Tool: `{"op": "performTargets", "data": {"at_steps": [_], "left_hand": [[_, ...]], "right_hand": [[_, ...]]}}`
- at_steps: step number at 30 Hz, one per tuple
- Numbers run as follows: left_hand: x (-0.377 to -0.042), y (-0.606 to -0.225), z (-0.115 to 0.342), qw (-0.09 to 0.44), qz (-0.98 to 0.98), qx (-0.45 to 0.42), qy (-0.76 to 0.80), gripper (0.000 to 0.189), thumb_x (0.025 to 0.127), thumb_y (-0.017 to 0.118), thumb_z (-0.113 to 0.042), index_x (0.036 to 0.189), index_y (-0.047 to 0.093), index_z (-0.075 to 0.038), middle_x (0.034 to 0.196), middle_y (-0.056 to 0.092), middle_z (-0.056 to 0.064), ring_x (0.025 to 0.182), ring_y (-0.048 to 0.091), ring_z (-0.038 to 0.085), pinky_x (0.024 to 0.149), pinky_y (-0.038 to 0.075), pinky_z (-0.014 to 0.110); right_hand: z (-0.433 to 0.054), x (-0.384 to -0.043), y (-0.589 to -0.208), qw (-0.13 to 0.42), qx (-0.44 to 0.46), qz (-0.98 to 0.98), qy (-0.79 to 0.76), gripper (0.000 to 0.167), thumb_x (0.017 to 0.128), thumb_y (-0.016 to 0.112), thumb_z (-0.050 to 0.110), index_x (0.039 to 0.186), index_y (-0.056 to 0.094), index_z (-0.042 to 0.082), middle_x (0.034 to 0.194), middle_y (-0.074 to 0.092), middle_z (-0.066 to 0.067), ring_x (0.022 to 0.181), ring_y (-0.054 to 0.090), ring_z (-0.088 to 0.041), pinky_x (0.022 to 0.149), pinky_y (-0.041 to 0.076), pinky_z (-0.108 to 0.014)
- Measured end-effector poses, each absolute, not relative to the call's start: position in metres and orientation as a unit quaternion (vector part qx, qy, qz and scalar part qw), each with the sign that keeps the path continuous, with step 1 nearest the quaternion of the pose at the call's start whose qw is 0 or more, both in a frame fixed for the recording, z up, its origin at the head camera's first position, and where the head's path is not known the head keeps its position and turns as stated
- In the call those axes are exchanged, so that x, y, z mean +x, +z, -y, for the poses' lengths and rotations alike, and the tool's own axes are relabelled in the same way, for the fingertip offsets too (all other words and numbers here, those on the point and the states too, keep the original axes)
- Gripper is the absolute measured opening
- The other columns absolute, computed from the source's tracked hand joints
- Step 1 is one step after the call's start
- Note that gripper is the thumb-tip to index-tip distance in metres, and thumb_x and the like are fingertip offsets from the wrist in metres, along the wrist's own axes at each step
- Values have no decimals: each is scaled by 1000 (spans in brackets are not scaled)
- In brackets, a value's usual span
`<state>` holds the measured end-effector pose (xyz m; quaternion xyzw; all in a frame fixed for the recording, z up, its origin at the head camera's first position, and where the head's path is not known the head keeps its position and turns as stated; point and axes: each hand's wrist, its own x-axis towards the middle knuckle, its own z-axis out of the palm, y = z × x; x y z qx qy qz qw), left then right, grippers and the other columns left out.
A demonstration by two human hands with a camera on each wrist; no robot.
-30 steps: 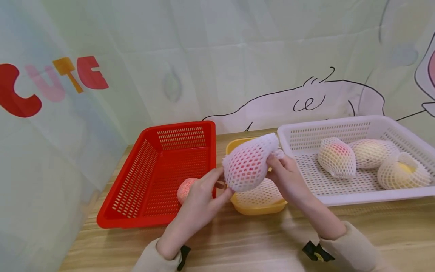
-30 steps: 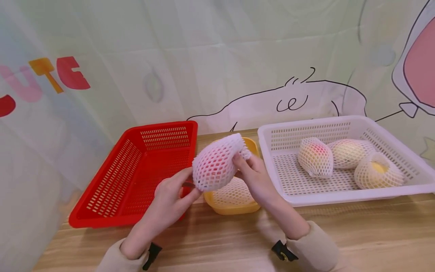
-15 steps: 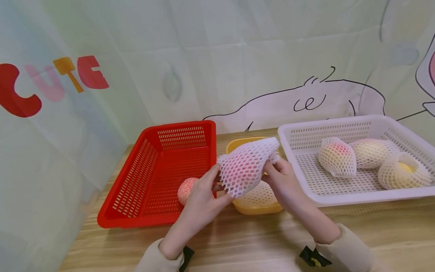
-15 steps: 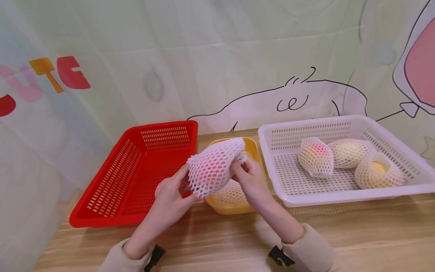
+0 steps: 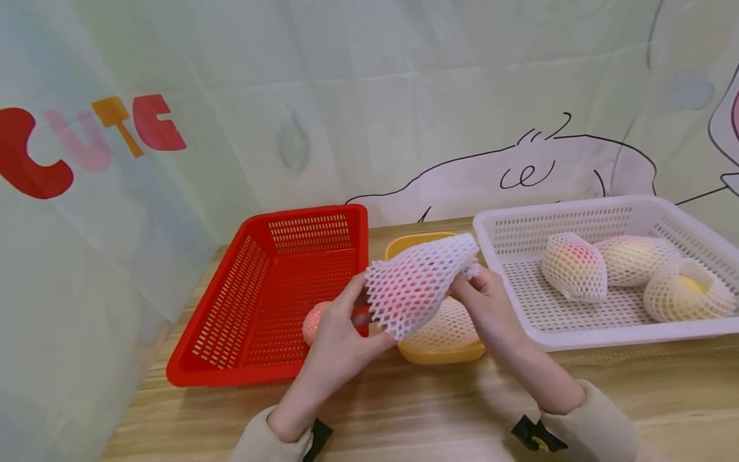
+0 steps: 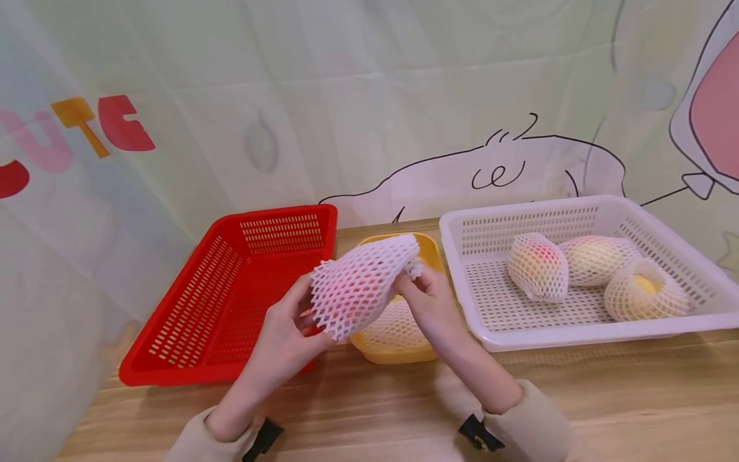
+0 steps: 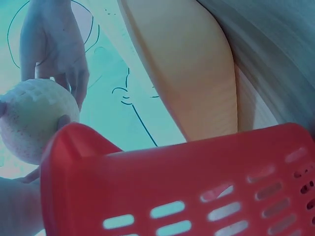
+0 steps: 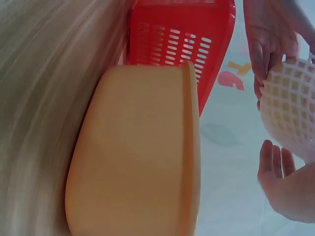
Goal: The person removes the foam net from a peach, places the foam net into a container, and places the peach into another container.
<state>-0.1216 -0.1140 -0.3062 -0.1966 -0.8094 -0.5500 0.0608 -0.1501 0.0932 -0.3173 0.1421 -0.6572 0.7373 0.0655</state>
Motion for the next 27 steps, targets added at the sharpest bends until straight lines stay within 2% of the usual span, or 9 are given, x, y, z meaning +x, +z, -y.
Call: {"op": "performTargets", "data": {"at_steps": [7, 15, 27], "left_hand": [[-122, -304, 117, 73, 816, -193, -539, 76, 73, 82, -15, 139, 44, -20, 134, 55, 1, 118, 58, 19, 91, 54, 30], [-123, -301, 121, 95, 833, -169, -518, 76, 72, 83, -16, 138, 45, -21, 132, 57, 0, 116, 59, 18, 89, 56, 31], [-124, -300, 122, 103, 843, -156, -505, 78, 73, 82, -11, 140, 43, -19, 129, 58, 3, 113, 59, 19, 87, 57, 33]], "right_hand": [[-100, -152, -312, 58, 131, 684, 715, 25, 98, 51, 15, 87, 70, 26, 87, 70, 13, 90, 64, -8, 85, 52, -26], [-107, -155, -311, 68, 160, 684, 709, 12, 98, 54, 18, 102, 65, 22, 94, 66, 11, 86, 62, -9, 81, 54, -24], [-116, -157, -306, 70, 157, 682, 711, 16, 98, 54, 16, 112, 61, 14, 99, 64, 8, 85, 60, -10, 79, 54, -22]]}}
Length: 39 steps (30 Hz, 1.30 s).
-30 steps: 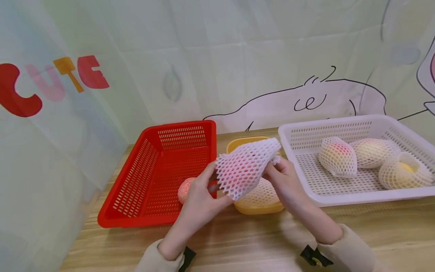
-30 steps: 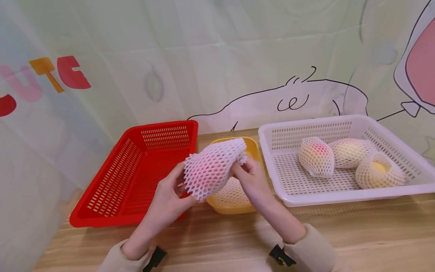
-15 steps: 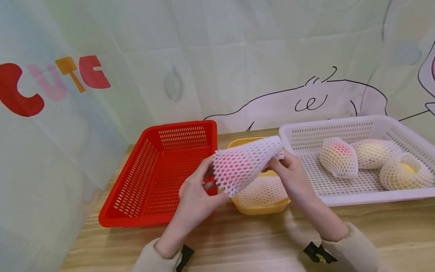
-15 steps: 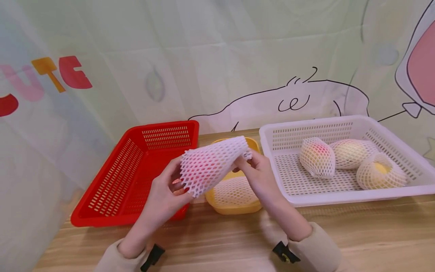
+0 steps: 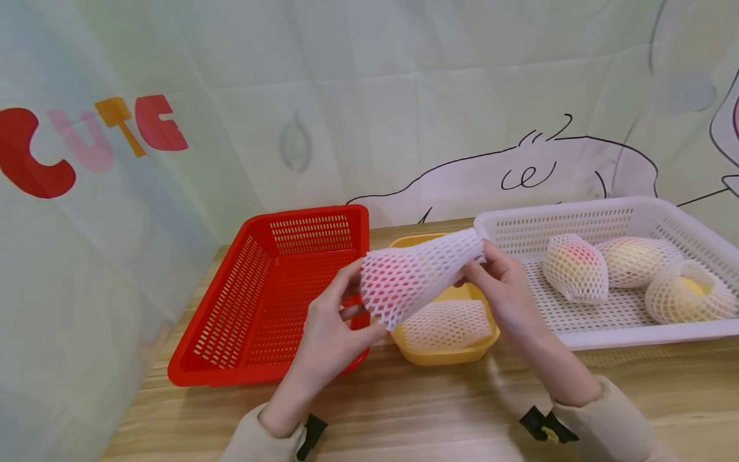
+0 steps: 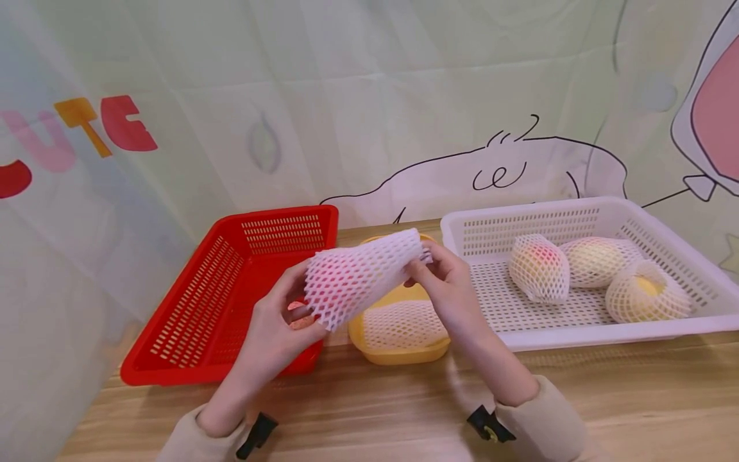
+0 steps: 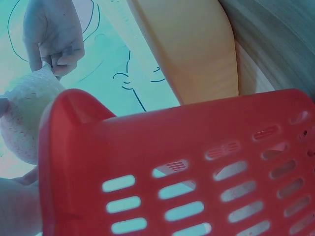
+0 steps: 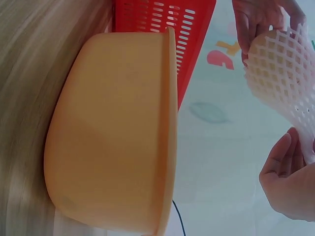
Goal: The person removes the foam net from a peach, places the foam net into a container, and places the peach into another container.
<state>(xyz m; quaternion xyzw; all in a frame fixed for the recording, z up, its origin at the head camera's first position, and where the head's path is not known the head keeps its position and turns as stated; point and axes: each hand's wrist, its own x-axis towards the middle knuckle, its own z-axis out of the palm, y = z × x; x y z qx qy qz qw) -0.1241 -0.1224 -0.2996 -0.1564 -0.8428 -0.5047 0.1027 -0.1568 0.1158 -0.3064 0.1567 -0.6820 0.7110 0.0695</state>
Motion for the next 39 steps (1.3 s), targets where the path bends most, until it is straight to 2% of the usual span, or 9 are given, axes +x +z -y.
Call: {"op": "performTargets", "data": {"at_steps": [5, 11, 19, 23, 28, 34, 39], "left_hand": [[-124, -299, 123, 114, 843, -157, -502, 76, 74, 79, -10, 140, 43, -20, 129, 58, 2, 112, 59, 19, 86, 58, 36], [-125, -300, 125, 119, 840, -168, -502, 74, 74, 77, -11, 140, 44, -22, 129, 58, 0, 111, 58, 18, 84, 58, 32], [-128, -300, 128, 122, 836, -173, -507, 73, 76, 79, -19, 140, 43, -28, 128, 57, -1, 113, 56, 17, 81, 59, 31], [-128, -298, 130, 120, 837, -169, -506, 74, 77, 80, -21, 141, 42, -27, 129, 56, 0, 114, 55, 17, 81, 59, 31], [-128, -295, 133, 116, 844, -157, -500, 75, 77, 80, -22, 141, 42, -27, 131, 55, -1, 116, 55, 19, 82, 59, 32], [-129, -290, 140, 105, 851, -139, -495, 74, 77, 80, -22, 139, 42, -28, 131, 55, 0, 118, 54, 19, 85, 58, 40], [-131, -286, 149, 98, 860, -127, -485, 71, 78, 79, -19, 138, 44, -26, 129, 55, 2, 116, 56, 21, 86, 58, 38]], "right_hand": [[-120, -155, -302, 77, 151, 693, 701, 19, 98, 53, 18, 115, 60, 13, 100, 63, 7, 87, 59, -11, 81, 53, -21], [-123, -155, -299, 78, 157, 677, 715, 21, 98, 53, 18, 117, 60, 13, 100, 64, 7, 87, 59, -10, 83, 52, -20], [-127, -158, -297, 96, 165, 655, 732, 16, 98, 54, 14, 111, 62, 13, 97, 63, 6, 85, 58, -10, 80, 52, -20], [-130, -158, -296, 101, 162, 649, 737, 16, 98, 53, 13, 111, 63, 14, 96, 64, 6, 84, 59, -9, 80, 53, -18], [-131, -159, -295, 107, 162, 643, 741, 15, 98, 53, 13, 109, 64, 14, 96, 64, 7, 83, 59, -9, 80, 53, -19], [-134, -160, -292, 124, 162, 624, 754, 12, 97, 54, 12, 99, 65, 15, 88, 65, 9, 80, 59, -8, 81, 53, -19], [-138, -161, -290, 150, 161, 618, 755, 12, 96, 55, 10, 100, 66, 13, 86, 65, 7, 77, 59, -8, 76, 53, -19]]}}
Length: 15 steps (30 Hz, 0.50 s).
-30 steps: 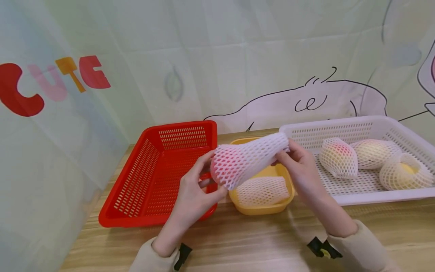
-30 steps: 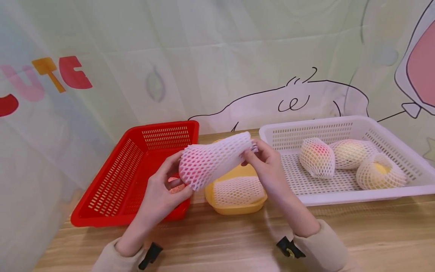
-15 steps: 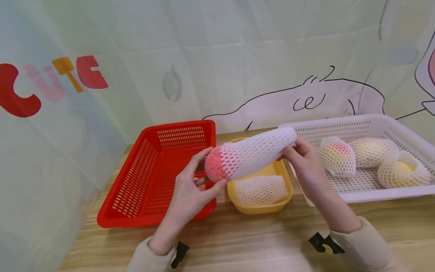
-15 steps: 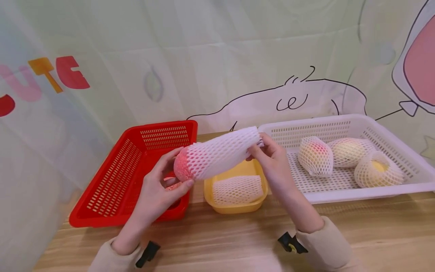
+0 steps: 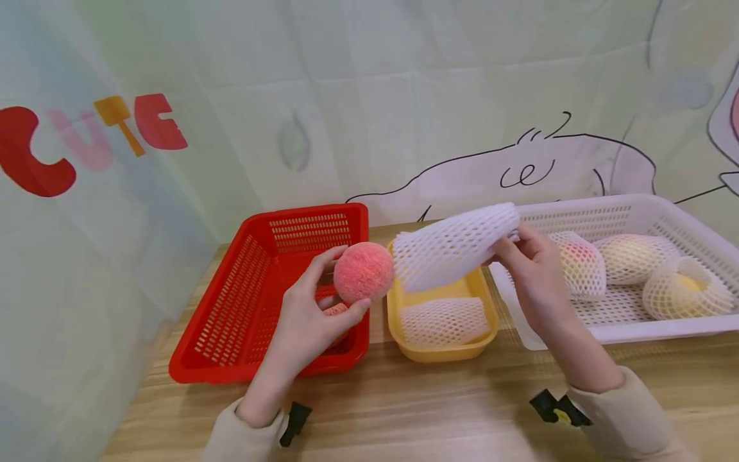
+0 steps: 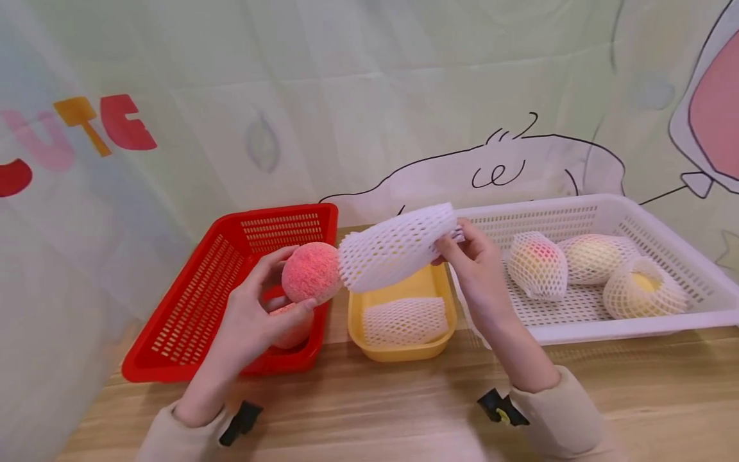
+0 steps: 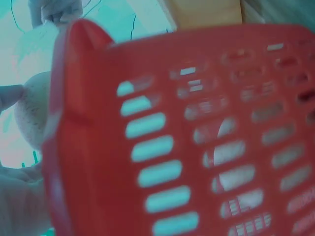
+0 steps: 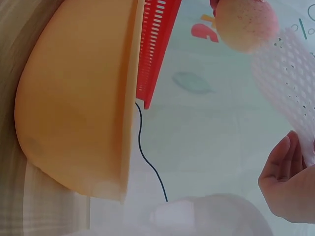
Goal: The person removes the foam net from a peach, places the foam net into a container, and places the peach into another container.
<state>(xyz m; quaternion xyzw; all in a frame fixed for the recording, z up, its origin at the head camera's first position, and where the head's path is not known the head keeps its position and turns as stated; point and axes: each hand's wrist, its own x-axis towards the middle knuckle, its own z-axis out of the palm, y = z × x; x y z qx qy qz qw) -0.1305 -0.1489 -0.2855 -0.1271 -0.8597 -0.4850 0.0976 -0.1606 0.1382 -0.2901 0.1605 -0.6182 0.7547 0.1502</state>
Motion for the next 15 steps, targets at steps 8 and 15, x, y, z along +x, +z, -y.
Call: {"op": "performTargets", "data": {"at_steps": [8, 15], "left_hand": [[-136, -281, 168, 94, 890, -78, -439, 69, 78, 79, -19, 138, 44, -20, 129, 55, 5, 116, 55, 24, 87, 57, 41], [-141, -282, 179, 84, 919, -33, -385, 72, 78, 78, -23, 139, 41, -18, 133, 53, 7, 114, 57, 26, 90, 56, 43]], "right_hand": [[-144, -163, -285, 199, 143, 643, 726, 9, 93, 59, 8, 96, 66, 12, 83, 66, 7, 71, 58, -8, 68, 52, -15], [-146, -163, -285, 222, 100, 738, 629, 7, 91, 65, 17, 97, 65, 13, 84, 61, 11, 72, 55, -5, 64, 51, -12]]}}
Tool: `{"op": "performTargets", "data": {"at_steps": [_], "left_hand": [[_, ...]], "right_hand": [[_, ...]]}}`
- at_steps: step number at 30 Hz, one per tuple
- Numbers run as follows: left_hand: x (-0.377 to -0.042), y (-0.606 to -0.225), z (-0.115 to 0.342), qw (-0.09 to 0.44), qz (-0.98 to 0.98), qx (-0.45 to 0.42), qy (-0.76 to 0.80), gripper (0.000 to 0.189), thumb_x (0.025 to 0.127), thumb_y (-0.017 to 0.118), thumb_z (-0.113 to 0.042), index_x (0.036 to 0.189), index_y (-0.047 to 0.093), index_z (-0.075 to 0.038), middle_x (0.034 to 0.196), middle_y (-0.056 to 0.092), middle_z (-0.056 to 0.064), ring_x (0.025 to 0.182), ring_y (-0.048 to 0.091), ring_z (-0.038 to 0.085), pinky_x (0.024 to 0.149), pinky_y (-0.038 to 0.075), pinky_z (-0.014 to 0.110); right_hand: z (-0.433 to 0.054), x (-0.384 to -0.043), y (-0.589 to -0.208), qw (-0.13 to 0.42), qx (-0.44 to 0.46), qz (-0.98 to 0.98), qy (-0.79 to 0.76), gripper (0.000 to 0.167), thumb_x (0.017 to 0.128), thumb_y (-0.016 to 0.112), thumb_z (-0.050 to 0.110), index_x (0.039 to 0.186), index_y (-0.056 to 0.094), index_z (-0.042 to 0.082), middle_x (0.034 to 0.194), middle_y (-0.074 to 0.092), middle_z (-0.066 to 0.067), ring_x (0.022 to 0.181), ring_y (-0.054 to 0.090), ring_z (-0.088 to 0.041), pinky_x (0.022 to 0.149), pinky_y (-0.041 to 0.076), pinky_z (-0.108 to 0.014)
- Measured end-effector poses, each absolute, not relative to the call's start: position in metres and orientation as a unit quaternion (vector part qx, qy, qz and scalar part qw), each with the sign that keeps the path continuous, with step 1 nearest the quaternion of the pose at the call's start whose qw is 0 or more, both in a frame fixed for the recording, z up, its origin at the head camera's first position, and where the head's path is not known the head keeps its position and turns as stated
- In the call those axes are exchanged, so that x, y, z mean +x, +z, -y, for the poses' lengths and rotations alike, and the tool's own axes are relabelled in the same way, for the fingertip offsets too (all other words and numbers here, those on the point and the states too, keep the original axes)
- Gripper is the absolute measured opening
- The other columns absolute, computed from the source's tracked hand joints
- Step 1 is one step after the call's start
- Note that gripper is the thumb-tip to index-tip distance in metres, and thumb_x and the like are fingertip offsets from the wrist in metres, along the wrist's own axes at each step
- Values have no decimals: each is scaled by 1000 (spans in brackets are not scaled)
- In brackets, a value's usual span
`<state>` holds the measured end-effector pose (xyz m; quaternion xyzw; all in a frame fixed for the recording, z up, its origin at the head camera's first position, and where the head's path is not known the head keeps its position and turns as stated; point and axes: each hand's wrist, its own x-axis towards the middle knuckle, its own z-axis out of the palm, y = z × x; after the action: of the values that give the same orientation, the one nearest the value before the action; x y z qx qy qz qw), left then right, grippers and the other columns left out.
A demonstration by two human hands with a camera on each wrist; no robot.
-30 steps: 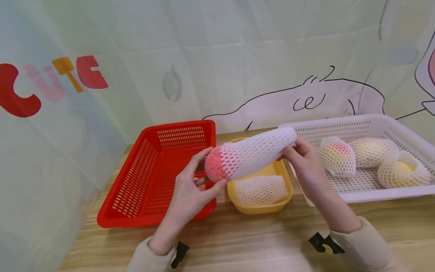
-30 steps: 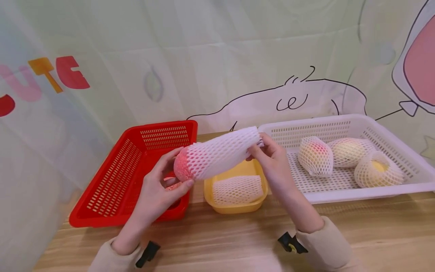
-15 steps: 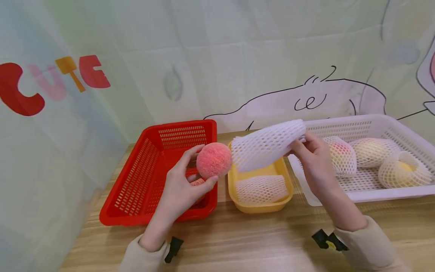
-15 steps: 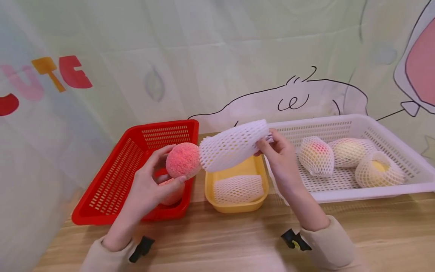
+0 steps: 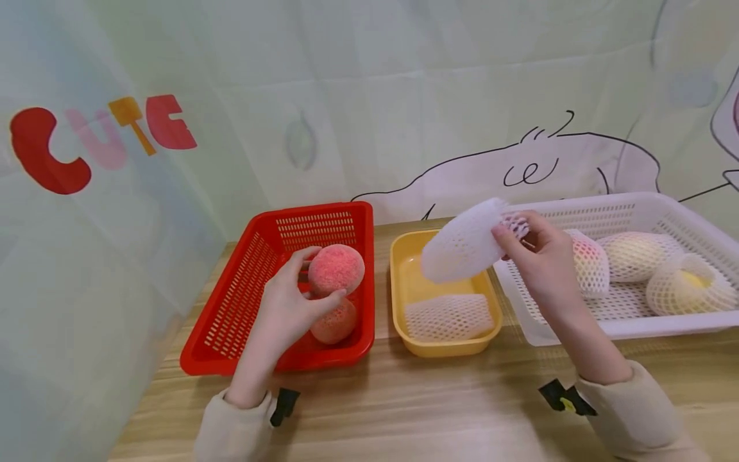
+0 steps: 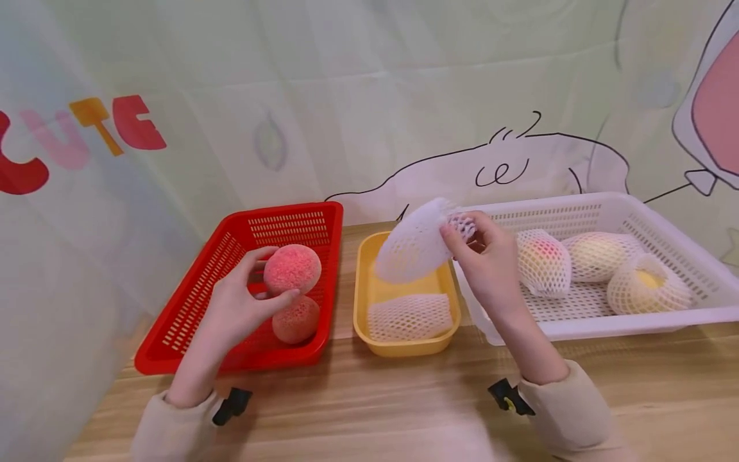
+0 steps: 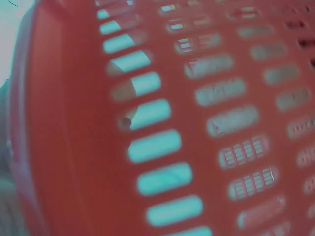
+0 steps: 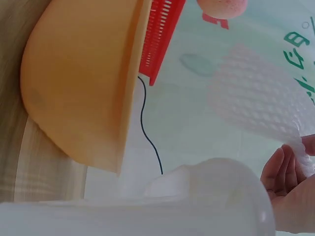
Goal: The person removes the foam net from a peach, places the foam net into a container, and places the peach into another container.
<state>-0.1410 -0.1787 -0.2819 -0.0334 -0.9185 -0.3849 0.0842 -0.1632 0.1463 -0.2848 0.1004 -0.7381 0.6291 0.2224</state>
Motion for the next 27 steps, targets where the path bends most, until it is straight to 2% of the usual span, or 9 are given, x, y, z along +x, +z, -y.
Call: {"op": "performTargets", "data": {"at_steps": [3, 6, 12, 18, 27], "left_hand": [[-141, -281, 184, 87, 927, -20, -364, 72, 78, 78, -26, 139, 41, -17, 134, 53, 9, 112, 57, 28, 89, 56, 45], [-139, -279, 191, 87, 935, -7, -343, 73, 78, 78, -28, 140, 40, -15, 133, 53, 11, 111, 56, 29, 88, 56, 47], [-138, -277, 204, 75, 949, 23, -307, 76, 78, 75, -30, 140, 38, -10, 134, 52, 15, 113, 55, 33, 91, 53, 53], [-142, -280, 210, 45, 961, 51, -267, 80, 77, 74, -33, 141, 35, -3, 133, 50, 22, 114, 52, 38, 92, 51, 57], [-145, -286, 223, 34, 974, 70, -214, 79, 76, 73, -30, 136, 36, 5, 125, 50, 29, 105, 51, 41, 89, 50, 59]], "right_hand": [[-144, -164, -283, 232, 94, 786, 565, 17, 90, 66, 23, 101, 63, 10, 85, 59, 11, 71, 54, -6, 62, 49, -13], [-141, -164, -279, 247, 102, 818, 510, 23, 89, 68, 24, 103, 61, 7, 83, 57, 7, 68, 52, -8, 57, 46, -14], [-132, -168, -271, 262, 171, 873, 374, 17, 89, 67, 16, 98, 60, 5, 77, 58, -5, 65, 50, -15, 54, 43, -18], [-114, -178, -276, 264, 221, 911, 229, 15, 87, 67, 15, 94, 55, 9, 76, 55, -3, 65, 48, -17, 54, 39, -26], [-67, -193, -308, 351, 221, 910, -9, 15, 83, 63, 8, 85, 48, 6, 71, 52, -5, 58, 48, -20, 40, 38, -27]]}}
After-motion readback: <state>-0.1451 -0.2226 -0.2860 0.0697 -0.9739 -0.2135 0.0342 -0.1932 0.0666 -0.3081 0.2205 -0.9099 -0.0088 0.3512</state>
